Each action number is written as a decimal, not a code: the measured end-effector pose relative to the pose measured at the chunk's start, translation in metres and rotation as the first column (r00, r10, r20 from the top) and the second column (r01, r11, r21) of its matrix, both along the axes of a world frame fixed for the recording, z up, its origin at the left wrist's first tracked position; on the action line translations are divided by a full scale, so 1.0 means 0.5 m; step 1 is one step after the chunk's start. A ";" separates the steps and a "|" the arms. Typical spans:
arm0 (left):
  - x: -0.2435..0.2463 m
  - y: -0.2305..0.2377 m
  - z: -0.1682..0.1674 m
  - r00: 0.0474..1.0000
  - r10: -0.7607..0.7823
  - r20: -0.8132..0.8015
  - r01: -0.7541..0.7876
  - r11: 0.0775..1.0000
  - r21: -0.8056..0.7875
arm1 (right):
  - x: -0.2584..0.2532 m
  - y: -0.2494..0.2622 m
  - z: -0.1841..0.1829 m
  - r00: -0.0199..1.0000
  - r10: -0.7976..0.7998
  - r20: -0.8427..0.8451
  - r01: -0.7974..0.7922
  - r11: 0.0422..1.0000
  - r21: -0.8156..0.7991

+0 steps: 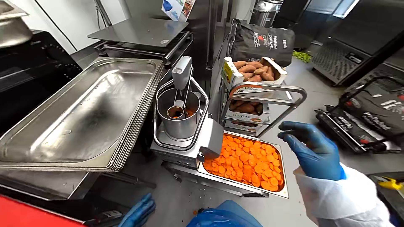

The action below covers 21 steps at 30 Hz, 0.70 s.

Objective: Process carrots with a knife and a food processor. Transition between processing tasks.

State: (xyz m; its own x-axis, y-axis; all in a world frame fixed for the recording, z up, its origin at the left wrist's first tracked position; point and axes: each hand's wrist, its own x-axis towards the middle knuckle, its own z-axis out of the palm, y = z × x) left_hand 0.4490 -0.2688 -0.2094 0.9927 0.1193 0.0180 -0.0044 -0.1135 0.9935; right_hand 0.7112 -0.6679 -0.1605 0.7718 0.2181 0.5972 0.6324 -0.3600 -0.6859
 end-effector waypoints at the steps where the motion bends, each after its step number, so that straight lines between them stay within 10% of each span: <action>1: 0.004 -0.007 -0.010 1.000 -0.017 -0.020 0.017 1.000 -0.001 | -0.022 -0.019 0.004 1.000 -0.017 0.006 0.017 1.000 -0.016; 13: 0.015 -0.082 -0.059 0.966 -0.141 -0.216 0.147 0.989 0.013 | -0.194 -0.168 -0.042 0.983 -0.186 -0.013 0.182 0.973 -0.144; 21: 0.066 -0.125 -0.071 0.928 -0.074 -0.366 0.048 0.996 -0.080 | -0.114 -0.169 -0.150 0.957 -0.186 -0.221 0.137 0.966 -0.219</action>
